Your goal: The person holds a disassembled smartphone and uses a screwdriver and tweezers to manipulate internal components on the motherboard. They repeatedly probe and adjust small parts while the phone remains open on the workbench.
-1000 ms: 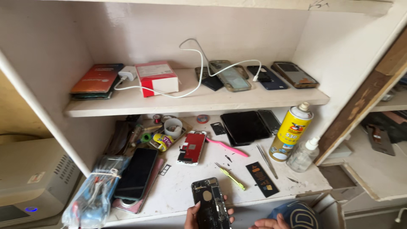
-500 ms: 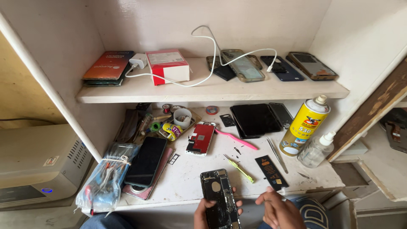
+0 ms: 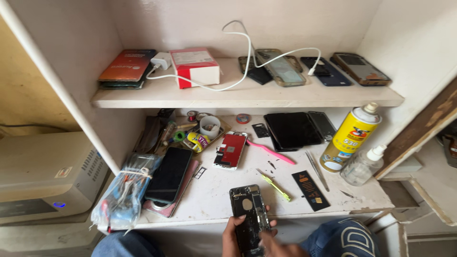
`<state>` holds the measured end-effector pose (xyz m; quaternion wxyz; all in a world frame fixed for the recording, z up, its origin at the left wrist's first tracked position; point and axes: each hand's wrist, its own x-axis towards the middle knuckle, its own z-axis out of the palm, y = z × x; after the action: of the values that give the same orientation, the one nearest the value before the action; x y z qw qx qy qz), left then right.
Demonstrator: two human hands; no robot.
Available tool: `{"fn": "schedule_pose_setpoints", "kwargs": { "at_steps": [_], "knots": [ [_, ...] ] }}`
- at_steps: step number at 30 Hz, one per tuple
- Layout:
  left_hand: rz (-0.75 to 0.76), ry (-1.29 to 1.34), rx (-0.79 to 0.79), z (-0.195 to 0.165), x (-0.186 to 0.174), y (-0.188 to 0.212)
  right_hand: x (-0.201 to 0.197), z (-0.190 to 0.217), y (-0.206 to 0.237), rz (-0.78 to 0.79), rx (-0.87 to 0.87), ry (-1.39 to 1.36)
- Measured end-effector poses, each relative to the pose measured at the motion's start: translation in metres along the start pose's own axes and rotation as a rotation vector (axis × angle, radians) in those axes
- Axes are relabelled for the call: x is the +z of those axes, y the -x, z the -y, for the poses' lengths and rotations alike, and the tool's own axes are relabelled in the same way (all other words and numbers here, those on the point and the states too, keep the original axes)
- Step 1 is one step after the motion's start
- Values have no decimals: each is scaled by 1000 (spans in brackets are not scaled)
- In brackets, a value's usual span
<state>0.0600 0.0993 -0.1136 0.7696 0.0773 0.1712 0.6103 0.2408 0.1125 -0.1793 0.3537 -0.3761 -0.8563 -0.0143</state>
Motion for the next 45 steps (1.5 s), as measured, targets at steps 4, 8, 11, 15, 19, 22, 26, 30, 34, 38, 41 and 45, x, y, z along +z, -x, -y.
{"fn": "schedule_pose_setpoints", "kwargs": {
  "at_steps": [4, 8, 11, 15, 19, 22, 26, 30, 34, 38, 41, 45],
  "knots": [
    [-16, 48, -28, -7, -10, -3, -23, 4, -31, 92, 389, -296],
    [0, 52, -34, -13, -7, -1, -13, 22, -44, 137, 320, -318],
    [49, 3, -32, -17, 1, 0, -1, 25, -38, 378, 446, -239],
    [-41, 1, -82, -22, 6, -3, 10, 18, -30, 191, 263, -328],
    [164, -4, -110, -27, 3, -4, 17, 17, -28, 280, 365, -350],
    [-38, -22, -65, -27, 4, -8, 14, 22, -29, 245, 352, -339],
    [-37, -48, -61, -29, 1, -8, 1, 30, -40, 131, 325, -341],
    [53, -40, -21, -33, -6, -7, -19, 40, -60, 319, 743, -307],
    [81, 3, -25, -37, -8, -7, -24, 51, -72, 253, 653, -347],
    [-2, -56, -9, -42, -2, -7, -16, 54, -71, 8, 112, -197],
    [19, -62, -4, -46, 1, -6, -14, 51, -67, 247, 284, -186],
    [42, -75, 10, -46, 2, -10, -16, 50, -69, 320, 332, -115]
  ]
}}
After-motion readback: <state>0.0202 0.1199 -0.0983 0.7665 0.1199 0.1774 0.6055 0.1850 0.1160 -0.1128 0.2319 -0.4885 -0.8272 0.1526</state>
